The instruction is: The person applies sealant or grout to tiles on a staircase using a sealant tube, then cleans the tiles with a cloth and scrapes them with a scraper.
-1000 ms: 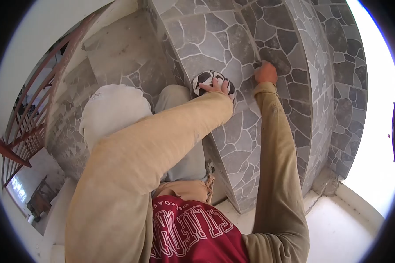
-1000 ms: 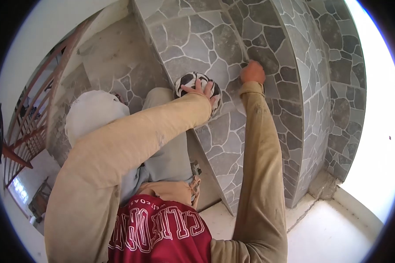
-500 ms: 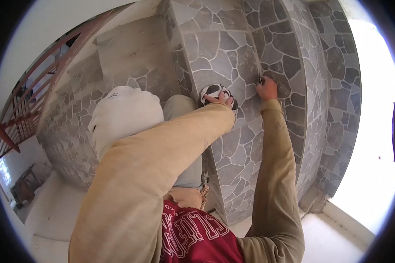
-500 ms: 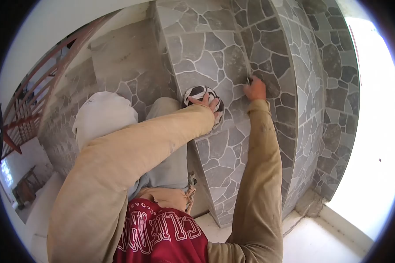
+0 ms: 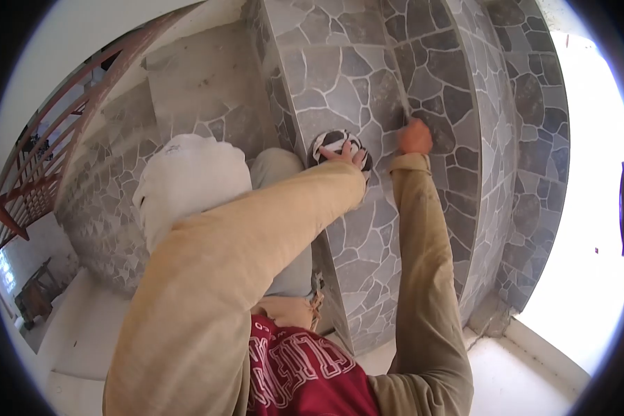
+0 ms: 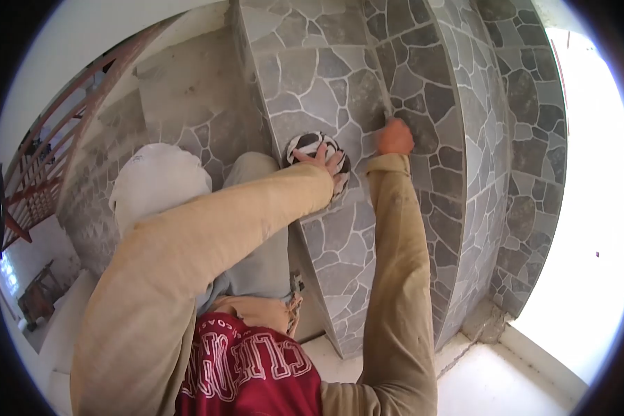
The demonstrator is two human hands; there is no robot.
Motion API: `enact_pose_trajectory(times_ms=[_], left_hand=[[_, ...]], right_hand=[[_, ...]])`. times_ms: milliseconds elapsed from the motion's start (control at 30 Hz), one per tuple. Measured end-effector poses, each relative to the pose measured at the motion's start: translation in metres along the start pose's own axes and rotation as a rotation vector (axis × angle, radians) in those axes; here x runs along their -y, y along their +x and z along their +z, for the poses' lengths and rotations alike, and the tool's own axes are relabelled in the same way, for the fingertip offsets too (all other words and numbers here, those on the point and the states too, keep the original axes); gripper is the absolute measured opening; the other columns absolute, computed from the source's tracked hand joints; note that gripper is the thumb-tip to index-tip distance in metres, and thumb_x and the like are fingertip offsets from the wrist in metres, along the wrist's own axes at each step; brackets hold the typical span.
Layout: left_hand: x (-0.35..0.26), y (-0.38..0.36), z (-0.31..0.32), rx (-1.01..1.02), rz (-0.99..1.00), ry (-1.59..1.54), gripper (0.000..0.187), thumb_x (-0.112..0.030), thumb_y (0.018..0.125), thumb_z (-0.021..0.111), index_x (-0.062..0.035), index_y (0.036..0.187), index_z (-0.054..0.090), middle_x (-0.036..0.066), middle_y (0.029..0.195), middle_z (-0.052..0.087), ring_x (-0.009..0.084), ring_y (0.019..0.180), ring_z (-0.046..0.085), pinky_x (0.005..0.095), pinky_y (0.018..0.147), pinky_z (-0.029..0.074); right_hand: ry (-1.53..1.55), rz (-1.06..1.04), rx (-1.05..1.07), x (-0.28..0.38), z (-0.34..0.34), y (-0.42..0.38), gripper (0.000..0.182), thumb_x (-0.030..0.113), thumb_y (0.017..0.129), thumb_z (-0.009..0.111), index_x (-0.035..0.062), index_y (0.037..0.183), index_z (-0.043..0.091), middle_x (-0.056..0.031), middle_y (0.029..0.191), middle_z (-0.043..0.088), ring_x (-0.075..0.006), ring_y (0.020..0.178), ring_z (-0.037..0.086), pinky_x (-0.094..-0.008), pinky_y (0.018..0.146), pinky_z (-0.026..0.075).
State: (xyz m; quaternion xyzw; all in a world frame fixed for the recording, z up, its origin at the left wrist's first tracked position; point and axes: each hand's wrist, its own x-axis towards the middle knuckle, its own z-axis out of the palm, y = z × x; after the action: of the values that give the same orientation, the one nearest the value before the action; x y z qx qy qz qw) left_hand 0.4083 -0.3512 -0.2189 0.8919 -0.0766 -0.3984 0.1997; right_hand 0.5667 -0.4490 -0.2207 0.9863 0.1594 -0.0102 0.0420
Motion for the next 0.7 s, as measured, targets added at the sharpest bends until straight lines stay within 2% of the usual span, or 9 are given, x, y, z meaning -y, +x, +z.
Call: enact_pose_trajectory(times_ms=[100, 200, 267, 333, 400, 467, 533, 633, 700], left_hand=[[0.001, -0.008, -0.002, 0.025, -0.016, 0.018, 0.053, -0.04, 0.099, 0.035, -0.0388, 0.15, 0.021, 0.0, 0.162, -0.002, 0.0403, 0.146, -0.003, 0.0834, 0.094, 0.024], [0.003, 0.011, 0.003, 0.017, -0.015, -0.037, 0.052, -0.041, 0.1, 0.035, -0.0386, 0.15, 0.023, 0.0, 0.162, -0.001, 0.0398, 0.146, -0.002, 0.0821, 0.095, 0.025], [0.0, -0.004, -0.001, 0.011, -0.023, -0.001, 0.049, -0.041, 0.101, 0.03, -0.039, 0.149, 0.025, -0.001, 0.161, 0.0, 0.0393, 0.146, 0.0, 0.0822, 0.094, 0.025], [0.002, 0.004, 0.004, -0.024, -0.035, -0.072, 0.054, -0.039, 0.098, 0.041, -0.0375, 0.15, 0.025, 0.001, 0.162, -0.001, 0.0401, 0.146, 0.0, 0.0815, 0.094, 0.026], [0.005, 0.009, -0.002, -0.034, -0.044, -0.072, 0.056, -0.04, 0.097, 0.043, -0.0368, 0.15, 0.025, 0.001, 0.162, 0.0, 0.0401, 0.146, 0.0, 0.081, 0.095, 0.027], [-0.005, 0.004, 0.01, -0.005, -0.019, -0.061, 0.057, -0.04, 0.097, 0.044, -0.0361, 0.15, 0.025, 0.001, 0.162, 0.0, 0.0401, 0.146, 0.0, 0.0804, 0.095, 0.027], [0.001, 0.0, 0.0, 0.038, -0.036, 0.02, 0.052, -0.043, 0.102, 0.017, -0.03, 0.153, 0.016, -0.005, 0.161, -0.001, 0.032, 0.147, -0.004, 0.0825, 0.097, 0.023], [0.001, 0.013, 0.003, 0.002, -0.078, -0.051, 0.051, -0.043, 0.102, 0.018, -0.0341, 0.152, 0.016, -0.003, 0.161, -0.002, 0.0323, 0.147, -0.003, 0.0813, 0.097, 0.024], [-0.001, 0.016, 0.015, -0.011, -0.114, -0.142, 0.051, -0.043, 0.102, 0.018, -0.0353, 0.152, 0.016, -0.002, 0.161, -0.002, 0.0327, 0.147, -0.003, 0.0814, 0.097, 0.024]], right_hand=[[-0.073, -0.047, 0.14, 0.002, 0.0, 0.005, 0.022, 0.013, 0.078, 0.057, 0.0071, 0.095, 0.07, -0.0196, 0.099, 0.068, -0.0382, 0.094, 0.066, -0.0482, 0.08, 0.053], [-0.012, -0.118, -0.033, 0.01, 0.0, -0.009, 0.019, 0.014, 0.079, 0.057, 0.0065, 0.091, 0.07, -0.0193, 0.096, 0.068, -0.0394, 0.091, 0.066, -0.0482, 0.077, 0.053], [-0.044, -0.013, -0.049, -0.006, 0.016, 0.008, 0.016, 0.013, 0.079, 0.056, 0.0064, 0.085, 0.07, -0.0179, 0.091, 0.069, -0.0401, 0.088, 0.066, -0.0487, 0.075, 0.054], [-0.044, -0.22, -0.038, 0.008, 0.016, 0.002, 0.016, 0.012, 0.079, 0.055, 0.007, 0.082, 0.069, -0.0168, 0.089, 0.069, -0.04, 0.086, 0.066, -0.0491, 0.075, 0.054], [-0.036, -0.241, -0.026, 0.024, 0.01, 0.002, 0.016, 0.012, 0.078, 0.056, 0.007, 0.083, 0.07, -0.0172, 0.089, 0.069, -0.0397, 0.086, 0.067, -0.0491, 0.075, 0.054], [-0.005, -0.048, -0.037, 0.009, 0.012, 0.008, 0.014, 0.012, 0.076, 0.058, 0.0068, 0.083, 0.07, -0.0172, 0.088, 0.069, -0.0398, 0.087, 0.067, -0.0491, 0.075, 0.054], [0.024, -0.032, -0.044, 0.008, 0.007, 0.022, 0.014, 0.012, 0.075, 0.06, 0.0074, 0.084, 0.07, -0.0172, 0.09, 0.069, -0.0384, 0.087, 0.067, -0.0494, 0.074, 0.055], [-0.067, -0.288, -0.005, 0.029, 0.017, -0.005, 0.019, 0.016, 0.078, 0.059, 0.0057, 0.091, 0.069, -0.019, 0.092, 0.068, -0.0399, 0.088, 0.066, -0.0499, 0.078, 0.053], [-0.038, -0.195, -0.018, 0.021, 0.024, 0.018, 0.019, 0.015, 0.077, 0.06, 0.0058, 0.091, 0.068, -0.019, 0.093, 0.068, -0.0395, 0.089, 0.066, -0.0495, 0.078, 0.053]])
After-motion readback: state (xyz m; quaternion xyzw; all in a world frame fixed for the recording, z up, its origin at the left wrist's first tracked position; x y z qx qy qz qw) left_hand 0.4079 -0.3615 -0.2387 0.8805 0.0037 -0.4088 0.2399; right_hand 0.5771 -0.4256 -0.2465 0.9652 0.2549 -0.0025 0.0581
